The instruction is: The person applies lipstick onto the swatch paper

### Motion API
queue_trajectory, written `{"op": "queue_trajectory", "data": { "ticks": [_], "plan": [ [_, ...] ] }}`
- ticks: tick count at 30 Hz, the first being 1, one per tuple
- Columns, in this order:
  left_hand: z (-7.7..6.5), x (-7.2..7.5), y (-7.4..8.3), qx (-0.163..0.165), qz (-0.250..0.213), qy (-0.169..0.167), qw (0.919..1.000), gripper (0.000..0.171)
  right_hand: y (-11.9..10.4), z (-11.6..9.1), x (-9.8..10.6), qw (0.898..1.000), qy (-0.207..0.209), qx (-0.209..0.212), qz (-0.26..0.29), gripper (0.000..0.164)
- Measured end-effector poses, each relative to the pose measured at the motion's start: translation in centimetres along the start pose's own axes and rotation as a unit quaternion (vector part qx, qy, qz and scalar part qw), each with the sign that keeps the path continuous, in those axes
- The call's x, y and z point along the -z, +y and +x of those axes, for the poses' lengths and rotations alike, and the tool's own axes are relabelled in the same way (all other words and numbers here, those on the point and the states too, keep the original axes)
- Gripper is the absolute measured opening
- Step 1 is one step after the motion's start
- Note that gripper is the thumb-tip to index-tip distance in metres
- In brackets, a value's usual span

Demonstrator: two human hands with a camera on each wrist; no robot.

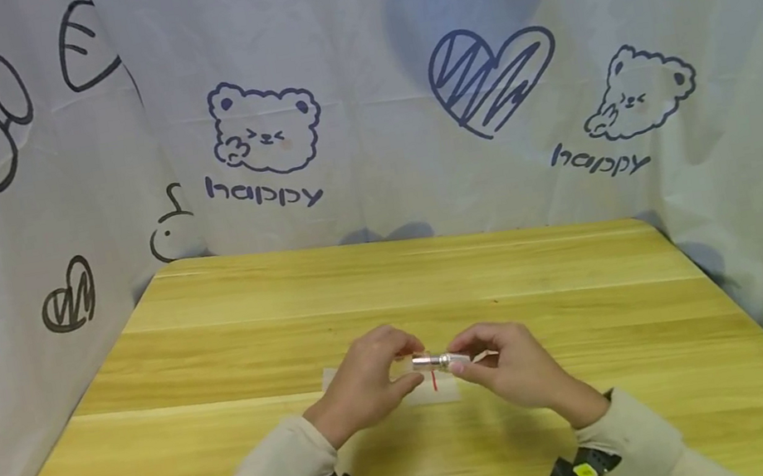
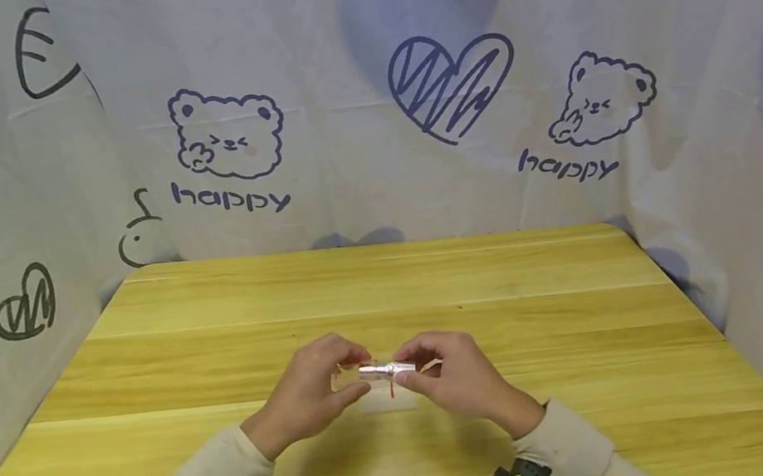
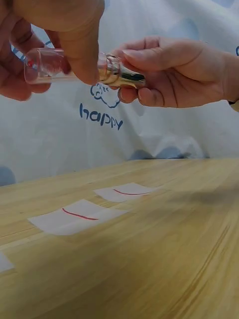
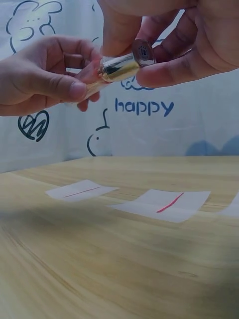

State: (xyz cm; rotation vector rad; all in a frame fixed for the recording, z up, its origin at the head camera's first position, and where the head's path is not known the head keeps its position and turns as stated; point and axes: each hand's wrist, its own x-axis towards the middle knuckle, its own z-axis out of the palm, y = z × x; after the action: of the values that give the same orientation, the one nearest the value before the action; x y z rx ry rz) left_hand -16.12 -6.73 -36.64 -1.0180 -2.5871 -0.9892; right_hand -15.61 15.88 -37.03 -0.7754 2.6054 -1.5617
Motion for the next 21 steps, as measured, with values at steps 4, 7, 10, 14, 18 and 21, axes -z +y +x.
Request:
{"op": "queue_trajectory", "data": {
  "ticks": [4, 7, 10, 14, 18, 21],
  "plan": [
    [0.09, -0.14, 0.27, -0.016, -0.011, 0.012, 0.9997, 0.023, -0.11, 0.15, -0.07, 1.000, -0.005, -0.001, -0.014, 0.019],
    [0.14, -0.20, 0.32, -0.021, -0.019, 0.011, 0.9995, 0.022, -0.12, 0.19, -0.01, 1.000, -0.008, 0.003, -0.020, 0.020],
    [0.14, -0.24, 0.34, -0.026, -0.023, 0.012, 0.9993, 0.022, -0.05, 0.27, 0.05, 1.000, -0.013, 0.003, -0.027, 0.021],
    [0.15, -0.28, 0.38, -0.030, -0.027, 0.015, 0.9991, 0.022, 0.04, 0.30, 0.17, 0.999, -0.016, 0.003, -0.030, 0.021],
    [0.14, -0.36, 0.39, -0.030, -0.033, 0.015, 0.9989, 0.022, 0.12, 0.30, 0.17, 1.000, -0.014, 0.007, -0.027, 0.019],
    [0.14, -0.42, 0.38, -0.028, -0.043, 0.015, 0.9986, 0.022, 0.20, 0.33, 0.08, 1.000, -0.010, 0.010, -0.025, 0.017]
  ]
}}
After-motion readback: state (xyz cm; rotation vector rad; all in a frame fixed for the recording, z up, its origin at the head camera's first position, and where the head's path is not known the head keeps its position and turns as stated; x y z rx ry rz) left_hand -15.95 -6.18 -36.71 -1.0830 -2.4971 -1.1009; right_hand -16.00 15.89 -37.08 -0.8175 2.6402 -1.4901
